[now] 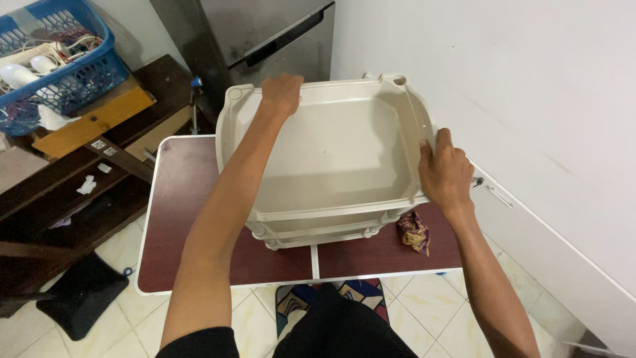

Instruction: The person disassembles a stacked plastic stool by removing its legs and separating the seat from the base. They then reassemble the stool by inserting the legs back into the base and placing the seat on top.

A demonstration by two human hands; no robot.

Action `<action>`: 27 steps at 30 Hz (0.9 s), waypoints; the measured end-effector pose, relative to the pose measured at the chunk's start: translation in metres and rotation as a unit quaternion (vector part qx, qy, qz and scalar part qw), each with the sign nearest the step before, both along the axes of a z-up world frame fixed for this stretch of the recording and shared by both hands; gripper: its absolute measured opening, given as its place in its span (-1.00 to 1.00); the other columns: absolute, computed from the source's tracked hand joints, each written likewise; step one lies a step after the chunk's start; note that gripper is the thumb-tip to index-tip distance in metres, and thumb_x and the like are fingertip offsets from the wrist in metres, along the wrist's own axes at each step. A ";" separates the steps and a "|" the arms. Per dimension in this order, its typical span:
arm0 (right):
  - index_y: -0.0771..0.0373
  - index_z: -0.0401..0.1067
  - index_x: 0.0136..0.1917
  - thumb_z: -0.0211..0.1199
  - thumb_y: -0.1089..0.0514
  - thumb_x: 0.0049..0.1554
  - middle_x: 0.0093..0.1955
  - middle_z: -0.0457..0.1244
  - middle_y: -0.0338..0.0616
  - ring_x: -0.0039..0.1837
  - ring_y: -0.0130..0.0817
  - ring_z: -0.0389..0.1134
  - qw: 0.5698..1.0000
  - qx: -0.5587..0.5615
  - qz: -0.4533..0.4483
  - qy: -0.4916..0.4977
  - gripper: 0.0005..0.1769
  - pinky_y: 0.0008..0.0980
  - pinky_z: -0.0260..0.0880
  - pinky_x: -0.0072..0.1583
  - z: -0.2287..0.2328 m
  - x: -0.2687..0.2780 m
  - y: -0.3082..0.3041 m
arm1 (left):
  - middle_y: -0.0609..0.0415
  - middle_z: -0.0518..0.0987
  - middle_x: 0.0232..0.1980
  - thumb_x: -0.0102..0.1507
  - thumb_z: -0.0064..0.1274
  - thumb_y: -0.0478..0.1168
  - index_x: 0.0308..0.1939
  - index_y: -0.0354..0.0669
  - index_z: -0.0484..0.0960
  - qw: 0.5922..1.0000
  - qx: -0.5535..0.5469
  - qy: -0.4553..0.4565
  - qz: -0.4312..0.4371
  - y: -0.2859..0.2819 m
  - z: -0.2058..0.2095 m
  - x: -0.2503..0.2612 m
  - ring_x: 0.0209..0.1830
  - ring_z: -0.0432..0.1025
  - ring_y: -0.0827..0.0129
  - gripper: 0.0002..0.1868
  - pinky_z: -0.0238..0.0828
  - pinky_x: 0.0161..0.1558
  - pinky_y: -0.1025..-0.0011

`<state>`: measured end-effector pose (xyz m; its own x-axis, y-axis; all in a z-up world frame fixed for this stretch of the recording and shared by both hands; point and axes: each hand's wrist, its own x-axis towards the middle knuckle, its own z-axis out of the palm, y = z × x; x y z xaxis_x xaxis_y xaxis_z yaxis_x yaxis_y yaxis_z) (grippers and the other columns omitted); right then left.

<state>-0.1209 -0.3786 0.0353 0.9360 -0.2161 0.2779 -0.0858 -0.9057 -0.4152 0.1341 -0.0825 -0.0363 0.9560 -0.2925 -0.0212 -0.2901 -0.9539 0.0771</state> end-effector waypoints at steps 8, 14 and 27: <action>0.36 0.28 0.05 0.12 0.04 0.38 -0.42 0.31 0.12 -0.32 0.21 0.40 0.998 -0.047 -0.005 0.035 -0.70 0.19 0.34 -0.17 0.002 0.003 -0.002 | -0.18 0.56 0.10 0.35 0.13 -0.16 0.17 -0.14 0.53 0.997 -0.052 -0.049 -0.031 0.009 0.005 -0.017 0.13 0.46 -0.09 -0.67 0.34 0.18 -0.05; 0.43 0.30 0.32 0.34 -0.13 0.23 0.09 0.33 0.39 0.04 0.28 0.40 0.994 -0.063 0.075 -0.046 -0.34 0.14 0.40 0.00 0.036 0.032 -0.013 | -0.35 0.39 0.25 0.30 0.17 -0.17 0.42 -0.10 0.38 0.977 -0.118 -0.171 -0.044 0.047 0.043 -0.046 0.24 0.32 -0.27 -0.39 0.06 0.29 -0.34; -0.04 0.23 0.54 0.29 0.09 0.18 0.61 -0.01 0.01 0.45 0.22 0.10 0.954 -0.207 0.218 0.014 -0.32 0.18 0.22 0.34 0.013 0.152 0.015 | -0.45 0.43 0.13 0.30 0.14 -0.22 0.22 -0.46 0.34 0.958 -0.201 -0.108 0.172 0.105 0.027 -0.094 0.00 0.48 -0.32 -0.49 0.49 -0.03 -0.04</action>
<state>0.0306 -0.3635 0.0485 0.9204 0.3172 0.2285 0.3298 -0.9439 -0.0179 0.0403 0.0229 -0.0094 0.9668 0.0986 0.2356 -0.0135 -0.9014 0.4328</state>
